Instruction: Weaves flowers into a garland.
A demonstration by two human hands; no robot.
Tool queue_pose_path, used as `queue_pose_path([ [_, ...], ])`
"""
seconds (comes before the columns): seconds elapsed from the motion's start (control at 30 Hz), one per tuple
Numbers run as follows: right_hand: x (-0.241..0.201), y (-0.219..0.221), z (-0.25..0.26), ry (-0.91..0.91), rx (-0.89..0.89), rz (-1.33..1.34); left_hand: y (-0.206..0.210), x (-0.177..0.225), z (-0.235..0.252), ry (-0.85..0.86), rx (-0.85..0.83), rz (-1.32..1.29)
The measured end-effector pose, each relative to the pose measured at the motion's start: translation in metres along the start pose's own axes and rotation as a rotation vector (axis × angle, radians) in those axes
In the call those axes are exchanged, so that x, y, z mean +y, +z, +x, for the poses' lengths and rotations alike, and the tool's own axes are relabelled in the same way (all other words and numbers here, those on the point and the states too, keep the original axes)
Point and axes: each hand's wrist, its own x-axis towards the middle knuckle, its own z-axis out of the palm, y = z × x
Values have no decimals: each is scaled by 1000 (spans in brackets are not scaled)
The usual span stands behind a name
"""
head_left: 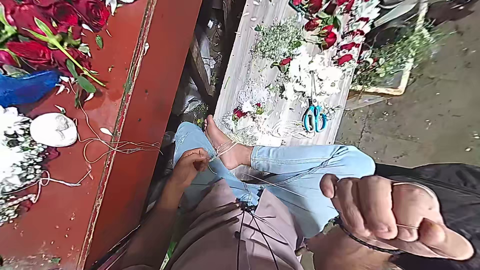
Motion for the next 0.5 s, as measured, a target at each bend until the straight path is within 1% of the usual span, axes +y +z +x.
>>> queue_pose_path([
  [0.1, 6, 6, -1, 31, 71, 121, -4, -6, -1, -2, 38, 14],
  [0.17, 4, 3, -2, -17, 132, 127, -6, -7, 0, -5, 54, -6],
  [0.23, -7, -8, -9, -101, 158, 84, -6, -8, 1, 0, 64, -30],
  [0.3, -21, -22, -17, -184, 172, -29, -4, -7, 1, 2, 53, 2],
  [0.33, -26, -26, -19, -202, 194, -99, -1, -6, 0, -4, 45, 77],
  [0.4, -31, -24, -16, -145, 239, -276, 6, -3, 2, -14, 10, 373],
  [0.43, -30, -20, -11, -67, 266, -364, 9, -2, 4, -19, -31, 572],
  [0.5, -16, -14, -4, 117, 346, -442, 22, -3, 9, -35, -115, 952],
])
